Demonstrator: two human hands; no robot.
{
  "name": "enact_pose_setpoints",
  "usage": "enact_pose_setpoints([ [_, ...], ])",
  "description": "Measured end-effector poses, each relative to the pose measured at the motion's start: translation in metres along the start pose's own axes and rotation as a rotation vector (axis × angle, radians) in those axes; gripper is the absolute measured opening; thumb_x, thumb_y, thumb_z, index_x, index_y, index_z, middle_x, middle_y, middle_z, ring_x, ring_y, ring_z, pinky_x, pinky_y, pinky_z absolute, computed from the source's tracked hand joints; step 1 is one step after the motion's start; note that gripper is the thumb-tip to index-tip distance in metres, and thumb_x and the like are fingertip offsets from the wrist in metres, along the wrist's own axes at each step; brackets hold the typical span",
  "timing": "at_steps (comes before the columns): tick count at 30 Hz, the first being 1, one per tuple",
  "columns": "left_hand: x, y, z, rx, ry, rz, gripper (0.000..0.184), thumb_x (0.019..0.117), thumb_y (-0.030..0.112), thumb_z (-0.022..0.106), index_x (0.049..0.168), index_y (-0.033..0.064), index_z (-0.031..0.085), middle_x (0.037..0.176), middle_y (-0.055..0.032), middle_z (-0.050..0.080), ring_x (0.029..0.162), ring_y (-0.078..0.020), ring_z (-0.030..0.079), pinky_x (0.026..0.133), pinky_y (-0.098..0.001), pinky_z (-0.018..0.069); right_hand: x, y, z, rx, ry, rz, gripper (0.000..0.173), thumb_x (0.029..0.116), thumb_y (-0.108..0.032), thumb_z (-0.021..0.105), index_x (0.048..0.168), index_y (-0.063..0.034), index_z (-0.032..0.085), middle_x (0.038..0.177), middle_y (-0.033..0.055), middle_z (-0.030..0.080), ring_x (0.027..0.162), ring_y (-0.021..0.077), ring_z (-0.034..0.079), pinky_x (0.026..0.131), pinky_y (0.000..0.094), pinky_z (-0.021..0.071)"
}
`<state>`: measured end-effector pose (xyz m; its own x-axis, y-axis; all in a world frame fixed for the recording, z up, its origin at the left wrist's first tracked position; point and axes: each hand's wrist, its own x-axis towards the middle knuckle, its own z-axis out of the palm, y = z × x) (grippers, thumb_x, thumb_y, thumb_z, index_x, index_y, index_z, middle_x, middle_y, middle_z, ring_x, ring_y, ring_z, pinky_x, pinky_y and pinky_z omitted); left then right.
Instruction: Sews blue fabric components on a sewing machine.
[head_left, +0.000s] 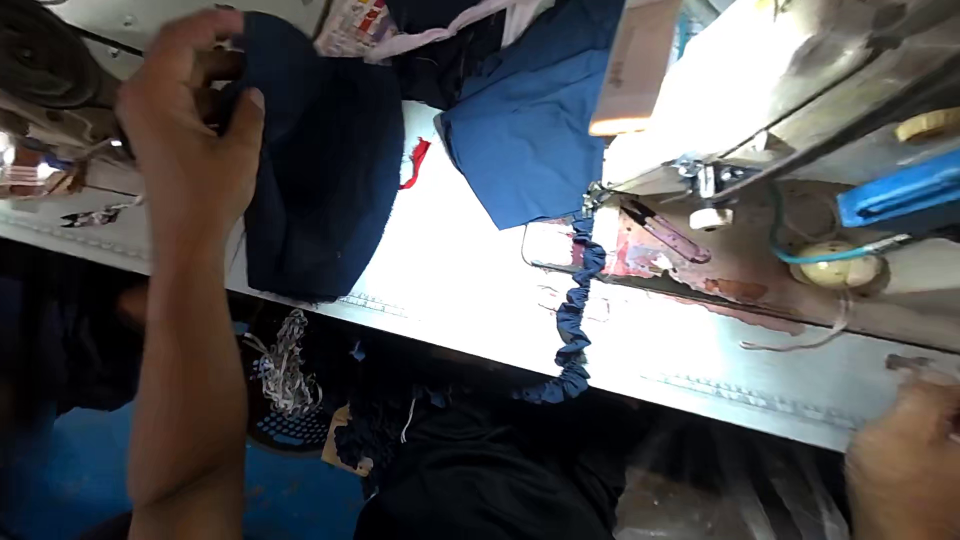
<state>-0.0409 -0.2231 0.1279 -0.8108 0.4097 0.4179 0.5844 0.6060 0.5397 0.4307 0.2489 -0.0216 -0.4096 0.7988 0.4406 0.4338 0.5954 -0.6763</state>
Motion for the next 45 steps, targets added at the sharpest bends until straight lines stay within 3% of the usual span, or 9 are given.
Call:
enact_pose_setpoints([
  [8,-0.106,0.114,0.117,-0.186,-0.408,0.421,0.042,0.0942,0.0,0.058,0.136,0.0025,0.062,0.125,-0.0083,0.072,0.108,-0.0161,0.072,0.092,-0.0355,0.0602,-0.042,-0.117,0.023,-0.03,-0.326,-0.445,0.036,0.1008,-0.033,0.059,0.117,-0.0017,0.062,0.09,0.0151,0.064,0.087,0.0211,0.06,0.084,0.034,0.0491],
  [14,-0.138,0.118,0.139,-0.417,-0.662,0.362,0.053,0.0993,0.04,0.066,0.142,0.0101,0.061,0.112,-0.0026,0.072,0.071,-0.0042,0.061,0.062,-0.023,0.0533,-0.059,-0.194,0.069,-0.082,-0.63,-0.605,0.034,0.1001,-0.038,0.061,0.121,-0.0145,0.075,0.117,0.0091,0.071,0.107,0.0301,0.062,0.091,0.0501,0.045],
  [18,-0.096,0.098,0.133,-0.112,-0.379,0.353,0.036,0.1041,0.019,0.054,0.137,0.0099,0.065,0.129,-0.0085,0.069,0.097,-0.0157,0.07,0.082,-0.0336,0.0579,-0.066,-0.215,0.115,-0.242,-0.652,-0.624,0.047,0.1043,-0.046,0.049,0.134,-0.0134,0.068,0.131,0.0111,0.066,0.117,0.0335,0.061,0.099,0.0562,0.0432],
  [21,-0.06,0.072,0.146,0.129,-0.511,0.45,0.064,0.0899,0.024,0.054,0.154,0.0274,0.049,0.163,-0.008,0.04,0.146,-0.0325,0.041,0.113,-0.0557,0.0363,-0.06,-0.224,0.135,-0.396,-0.636,-0.545,0.063,0.1019,-0.055,0.049,0.136,-0.0041,0.062,0.115,0.0179,0.065,0.105,0.0386,0.061,0.091,0.0595,0.0426],
  [24,-0.049,0.064,0.16,0.162,-0.516,0.562,0.037,0.0944,0.041,0.055,0.127,0.0348,0.071,0.155,-0.0073,0.049,0.145,-0.0366,0.039,0.114,-0.0605,0.0284,-0.052,-0.225,0.139,-0.349,-0.649,-0.48,0.047,0.0977,-0.047,0.06,0.122,-0.0067,0.068,0.105,0.0161,0.064,0.103,0.0394,0.059,0.085,0.0597,0.042],
  [29,-0.059,0.071,0.131,-0.216,-0.441,0.551,0.025,0.1002,0.023,0.055,0.103,0.0082,0.075,0.116,-0.007,0.072,0.128,-0.0245,0.056,0.117,-0.05,0.0321,-0.056,-0.23,0.114,0.0,-0.646,-0.376,0.017,0.0897,-0.026,0.066,0.102,-0.0145,0.072,0.104,0.004,0.067,0.106,0.0237,0.06,0.09,0.0468,0.0439],
  [33,-0.072,0.086,0.057,-0.619,-0.664,0.405,0.027,0.0943,0.047,0.07,0.093,0.0226,0.058,0.078,0.0138,0.06,0.067,0.0029,0.058,0.058,-0.0164,0.0508,-0.07,-0.261,0.057,0.722,-0.952,-0.113,0.018,0.1013,-0.019,0.064,0.108,-0.0019,0.065,0.091,0.0012,0.07,0.083,0.0014,0.066,0.074,0.0182,0.0572],
  [38,-0.025,0.095,0.036,-0.507,-0.791,0.558,0.027,0.0897,0.044,0.075,0.104,0.0225,0.068,0.092,0.0149,0.069,0.082,0.0077,0.063,0.07,-0.0126,0.0534,-0.066,-0.26,0.057,0.906,-1.128,0.155,0.016,0.1009,-0.017,0.065,0.111,-0.0057,0.066,0.089,-0.0044,0.072,0.078,-0.0012,0.068,0.07,0.0167,0.0584],
  [45,-0.028,0.122,0.171,0.069,-0.509,0.597,0.027,0.0972,0.031,0.063,0.11,0.0079,0.07,0.101,-0.0182,0.062,0.1,-0.0387,0.06,0.085,-0.0543,0.0475,-0.065,-0.221,0.114,0.058,-0.864,-0.015,0.043,0.0969,-0.027,0.07,0.136,-0.0131,0.059,0.081,-0.0019,0.072,0.064,0.01,0.068,0.062,0.0344,0.06],
])
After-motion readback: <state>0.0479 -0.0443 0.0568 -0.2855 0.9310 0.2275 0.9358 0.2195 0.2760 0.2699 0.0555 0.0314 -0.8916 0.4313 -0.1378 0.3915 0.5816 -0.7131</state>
